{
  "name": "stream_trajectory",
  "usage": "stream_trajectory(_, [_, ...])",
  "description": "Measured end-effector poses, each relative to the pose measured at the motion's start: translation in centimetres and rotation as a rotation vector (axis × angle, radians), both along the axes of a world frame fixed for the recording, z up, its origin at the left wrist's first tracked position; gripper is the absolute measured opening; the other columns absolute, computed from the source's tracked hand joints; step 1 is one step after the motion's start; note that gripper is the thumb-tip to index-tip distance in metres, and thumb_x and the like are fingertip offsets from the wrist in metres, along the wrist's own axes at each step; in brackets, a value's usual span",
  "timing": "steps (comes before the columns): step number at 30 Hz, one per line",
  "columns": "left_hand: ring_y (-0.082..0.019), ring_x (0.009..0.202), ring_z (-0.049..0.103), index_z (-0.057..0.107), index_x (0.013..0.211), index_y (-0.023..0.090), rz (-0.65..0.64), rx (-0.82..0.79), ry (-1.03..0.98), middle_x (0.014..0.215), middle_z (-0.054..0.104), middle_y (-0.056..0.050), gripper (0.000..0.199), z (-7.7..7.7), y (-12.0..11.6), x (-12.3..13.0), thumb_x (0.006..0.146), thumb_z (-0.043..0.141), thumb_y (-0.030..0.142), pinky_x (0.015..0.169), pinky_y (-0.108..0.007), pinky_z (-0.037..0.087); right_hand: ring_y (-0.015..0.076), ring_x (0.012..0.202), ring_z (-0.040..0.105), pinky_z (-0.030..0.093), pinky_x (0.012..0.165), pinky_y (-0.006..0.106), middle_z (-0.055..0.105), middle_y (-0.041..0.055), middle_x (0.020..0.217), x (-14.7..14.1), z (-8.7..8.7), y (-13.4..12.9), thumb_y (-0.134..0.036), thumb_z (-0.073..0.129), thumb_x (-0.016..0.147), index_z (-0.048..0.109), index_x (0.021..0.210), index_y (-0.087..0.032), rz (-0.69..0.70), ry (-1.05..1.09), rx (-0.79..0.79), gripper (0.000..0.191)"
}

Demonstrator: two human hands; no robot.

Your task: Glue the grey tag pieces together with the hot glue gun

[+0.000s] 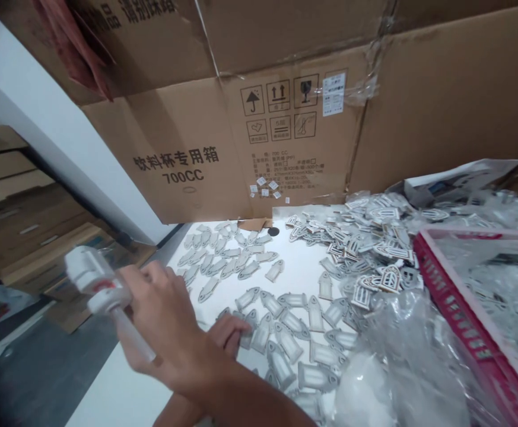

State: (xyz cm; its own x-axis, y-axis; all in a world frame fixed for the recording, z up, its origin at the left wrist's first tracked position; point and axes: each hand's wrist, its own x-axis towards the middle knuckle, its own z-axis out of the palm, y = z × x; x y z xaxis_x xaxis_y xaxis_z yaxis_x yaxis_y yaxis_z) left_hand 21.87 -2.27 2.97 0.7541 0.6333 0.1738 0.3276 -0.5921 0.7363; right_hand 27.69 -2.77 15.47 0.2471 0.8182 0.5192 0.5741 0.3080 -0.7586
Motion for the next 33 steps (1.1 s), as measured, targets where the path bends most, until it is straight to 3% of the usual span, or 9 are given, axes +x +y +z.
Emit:
stream_trajectory(4, [-0.027, 0.123, 0.063, 0.061, 0.133, 0.03, -0.018, 0.041, -0.122, 0.129, 0.065, -0.008, 0.031, 0.9, 2.7, 5.4, 0.104, 0.053, 0.037, 0.109, -0.047, 0.052, 0.0201, 0.102, 0.062, 0.054, 0.091, 0.032, 0.059, 0.0019, 0.116, 0.0, 0.5, -0.3, -0.02, 0.062, 0.096, 0.054, 0.125, -0.028, 0.029, -0.026, -0.006, 0.031])
stream_trajectory(7, [-0.033, 0.141, 0.05, 0.054, 0.14, 0.022, 0.18, 0.125, -0.233, 0.141, 0.057, -0.015, 0.043, 1.5, 6.7, 11.8, 0.1, 0.061, 0.037, 0.124, -0.055, 0.037, 0.0222, 0.101, 0.063, 0.056, 0.092, 0.035, 0.059, 0.0025, 0.115, 0.0, 0.3, 0.2, -0.025, 0.066, 0.092, 0.054, 0.129, -0.028, 0.04, -0.048, 0.0, 0.038])
stream_trajectory(9, [-0.036, 0.145, 0.047, 0.046, 0.148, 0.016, 0.2, 0.085, -0.215, 0.148, 0.052, -0.022, 0.049, 1.8, 8.6, 16.0, 0.103, 0.056, 0.034, 0.122, -0.06, 0.035, 0.0233, 0.1, 0.063, 0.057, 0.09, 0.036, 0.06, 0.0031, 0.117, 0.0, 0.0, 0.7, -0.03, 0.064, 0.095, 0.054, 0.131, -0.029, 0.048, -0.069, -0.007, 0.038])
stream_trajectory(12, [-0.028, 0.124, 0.065, 0.054, 0.144, 0.018, -0.054, 0.043, -0.151, 0.137, 0.065, -0.019, 0.041, 1.7, 8.5, 21.1, 0.11, 0.044, 0.036, 0.106, -0.047, 0.052, 0.0242, 0.102, 0.064, 0.057, 0.088, 0.036, 0.061, 0.0039, 0.12, 0.1, -0.2, 1.4, -0.034, 0.062, 0.098, 0.055, 0.131, -0.029, 0.066, -0.109, -0.029, 0.034])
stream_trajectory(15, [-0.02, 0.098, 0.072, 0.072, 0.122, 0.023, -0.45, 0.061, -0.048, 0.116, 0.077, -0.007, 0.028, 1.1, 5.3, 24.6, 0.103, 0.062, 0.041, 0.092, -0.034, 0.057, 0.0237, 0.101, 0.064, 0.057, 0.087, 0.036, 0.061, 0.0027, 0.119, 0.2, -0.1, 1.7, -0.028, 0.061, 0.097, 0.056, 0.129, -0.03, 0.06, -0.146, -0.037, 0.032])
stream_trajectory(17, [-0.021, 0.1, 0.071, 0.076, 0.114, 0.023, -0.628, 0.116, 0.018, 0.115, 0.078, -0.006, 0.022, 0.4, 3.0, 26.2, 0.094, 0.073, 0.032, 0.095, -0.036, 0.055, 0.0235, 0.1, 0.064, 0.057, 0.086, 0.036, 0.061, 0.0016, 0.119, 0.3, 0.1, 1.7, -0.024, 0.06, 0.096, 0.055, 0.133, -0.033, 0.063, -0.154, -0.04, 0.039])
stream_trajectory(21, [-0.028, 0.115, 0.066, 0.076, 0.113, 0.02, -0.787, 0.236, 0.124, 0.12, 0.076, -0.009, 0.036, -0.9, 0.8, 28.1, 0.082, 0.067, 0.006, 0.105, -0.041, 0.05, 0.0244, 0.102, 0.063, 0.056, 0.088, 0.036, 0.058, 0.0022, 0.121, 0.6, 0.4, 1.8, -0.027, 0.063, 0.093, 0.054, 0.139, -0.042, 0.074, -0.176, -0.046, 0.049])
stream_trajectory(26, [-0.028, 0.116, 0.065, 0.074, 0.11, 0.021, -0.837, 0.285, 0.175, 0.117, 0.076, -0.008, 0.035, -1.2, 1.9, 28.1, 0.079, 0.067, 0.006, 0.105, -0.041, 0.049, 0.0244, 0.1, 0.063, 0.056, 0.083, 0.034, 0.056, 0.0029, 0.119, 0.6, 0.4, 2.3, -0.032, 0.062, 0.095, 0.06, 0.133, -0.047, 0.085, -0.269, -0.099, 0.041])
stream_trajectory(33, [-0.023, 0.107, 0.068, 0.072, 0.106, 0.021, -0.751, 0.162, 0.047, 0.111, 0.075, -0.006, 0.021, 3.4, 2.1, 24.5, 0.087, 0.077, 0.024, 0.1, -0.039, 0.053, 0.0243, 0.102, 0.064, 0.057, 0.087, 0.037, 0.06, 0.0017, 0.119, 0.8, 0.1, 1.9, -0.032, 0.058, 0.099, 0.057, 0.132, -0.035, 0.092, -0.14, -0.064, 0.032])
